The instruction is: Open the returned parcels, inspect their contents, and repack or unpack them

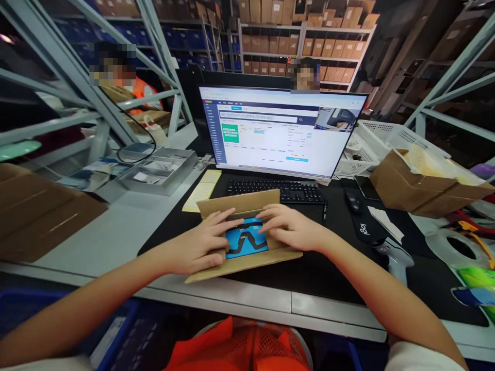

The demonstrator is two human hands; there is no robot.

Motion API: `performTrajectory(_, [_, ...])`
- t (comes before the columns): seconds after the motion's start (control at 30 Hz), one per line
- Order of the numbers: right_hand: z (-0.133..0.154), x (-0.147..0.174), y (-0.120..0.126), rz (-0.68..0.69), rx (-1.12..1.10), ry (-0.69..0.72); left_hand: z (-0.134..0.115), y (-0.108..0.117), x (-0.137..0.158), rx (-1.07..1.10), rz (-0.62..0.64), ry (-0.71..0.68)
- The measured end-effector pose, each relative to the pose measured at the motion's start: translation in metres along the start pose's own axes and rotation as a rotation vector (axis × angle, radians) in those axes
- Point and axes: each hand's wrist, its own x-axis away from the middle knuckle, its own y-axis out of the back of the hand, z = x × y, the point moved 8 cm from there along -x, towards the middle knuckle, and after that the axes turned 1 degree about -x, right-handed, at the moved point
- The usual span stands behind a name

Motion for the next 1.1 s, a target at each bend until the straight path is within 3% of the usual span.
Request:
performTrajectory(0.07, [0.01,-0.017,-0.022,0.164,0.114,0.02,0.004,0.004,0.017,0.022,-0.251,0.064])
performTrajectory(0.13, [0.013,-0.017,-0.027,0.164,0.15,0.035,0.013,0.012,0.045,-0.002,-0.62,0.199])
performTrajectory(0.2, [0.008,-0.003,-0.012,-0.006,0.098,0.049,0.023,0.007,0.079,0.015,-0.906,0.384])
performTrajectory(0.3, [-0.025,0.046,0.021,-0.397,-0.021,-0.067,0.042,-0.027,0.111,0.288,-1.069,0.529])
performTrajectory(0.37, [-0.053,0.085,0.023,-0.563,-0.12,-0.205,0.054,-0.052,0.111,0.553,-1.018,0.48])
performTrajectory(0.43, [-0.071,0.118,0.005,-0.608,-0.214,-0.29,0.065,-0.077,0.099,0.76,-0.805,0.417])
performTrajectory(0.53, [-0.076,0.151,-0.027,-0.614,-0.205,-0.358,0.083,-0.105,0.085,0.833,-0.5,0.512])
performTrajectory(0.6, [-0.073,0.164,-0.045,-0.6,-0.132,-0.405,0.095,-0.105,0.083,0.849,-0.5,0.596])
performTrajectory(0.7, [-0.068,0.175,-0.068,-0.563,-0.08,-0.465,0.095,-0.093,0.076,0.965,-0.666,0.613])
performTrajectory(0.8, [-0.067,0.172,-0.093,-0.54,-0.187,-0.506,0.075,-0.09,0.055,1.153,-0.795,0.601])
performTrajectory(0.9, [-0.066,0.151,-0.113,-0.535,-0.399,-0.444,0.039,-0.097,0.018,1.339,-0.811,0.51])
performTrajectory(1.0, [-0.069,0.136,-0.101,-0.686,-0.495,-0.361,0.007,-0.116,-0.017,1.427,-0.677,0.447])
performTrajectory(1.1, [-0.066,0.148,-0.057,-0.922,-0.447,-0.334,0.0,-0.13,-0.033,1.508,-0.52,0.396])
